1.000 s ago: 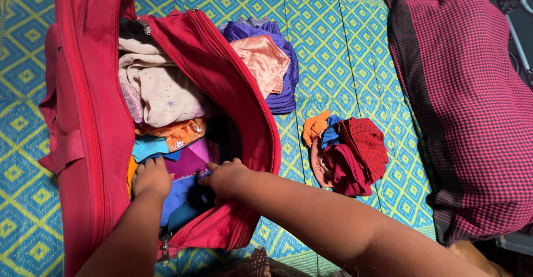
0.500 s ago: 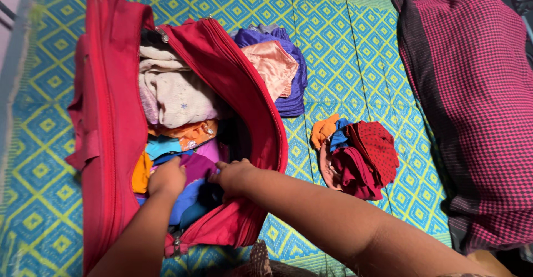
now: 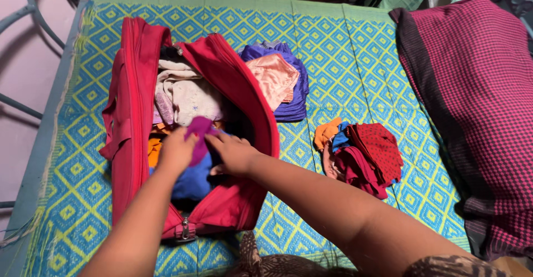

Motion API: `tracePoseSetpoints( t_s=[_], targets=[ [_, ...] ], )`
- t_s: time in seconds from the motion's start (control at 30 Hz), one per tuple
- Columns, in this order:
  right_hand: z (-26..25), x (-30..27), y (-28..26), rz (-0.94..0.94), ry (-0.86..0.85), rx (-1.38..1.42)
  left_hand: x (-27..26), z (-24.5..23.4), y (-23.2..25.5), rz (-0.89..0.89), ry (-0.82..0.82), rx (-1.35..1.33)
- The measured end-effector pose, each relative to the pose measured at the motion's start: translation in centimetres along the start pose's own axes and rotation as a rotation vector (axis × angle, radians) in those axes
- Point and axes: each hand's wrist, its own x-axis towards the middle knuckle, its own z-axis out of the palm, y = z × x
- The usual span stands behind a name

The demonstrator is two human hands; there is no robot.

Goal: The person unpacks a red suitcase placed on a bed, removing various folded clothes one by one. They place the items onto the bed, creating a pile of colorful garments next to the suitcase.

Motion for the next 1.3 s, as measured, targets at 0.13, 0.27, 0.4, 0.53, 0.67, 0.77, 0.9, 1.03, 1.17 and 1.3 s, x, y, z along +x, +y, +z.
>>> tracePoseSetpoints(
  t_s=[0.13, 0.27, 0.4, 0.53, 0.67, 0.77, 0.9, 1.03, 1.17, 1.3],
  targets=[
    [-3.3, -1.3, -2.9, -0.008, 0.15, 0.129, 1.3, -2.9, 2.8, 0.109, 0.133, -0.496],
    [-4.4, -2.6, -4.0, -0.137, 0.279, 0.432, 0.4, -5.6, 6.7, -0.088, -0.078, -0.882],
    [-4.7, -2.9, -4.7, -0.318, 0.393, 0.593, -1.2, -7.0, 10.2, -0.091, -0.147, -0.985],
    [-5.8, -4.1, -5.7, -0.24, 0.459, 0.602, -2.0, -8.2, 12.6, 0.006, -0.202, -1.022],
    [-6.6, -3.8, -5.7, -0.158, 0.506, 0.727, -2.6, -10.1, 14.9, 0.05, -0.216, -1.045],
    [-6.6, -2.5, -4.1, -0.266, 0.573, 0.938, -3.3, -11.3, 16.1, 0.114, -0.164, -0.993],
    [-8.2, -2.0, -2.6, -0.16, 0.531, 1.276, -4.2, -12.6, 17.0, 0.202, 0.012, -0.816],
    [-12.9, -3.8, -1.7, -0.109, 0.608, 1.503, -5.0, -14.0, 17.0, 0.274, 0.087, -0.746],
    [-17.5, -6.2, -0.8, -0.323, 0.648, 1.787, -6.2, -13.9, 17.1, 0.244, -0.03, -0.684],
    [-20.1, -8.4, 1.5, -0.422, 0.686, 1.869, -8.0, -11.2, 19.4, 0.212, -0.32, -0.738]
  ],
)
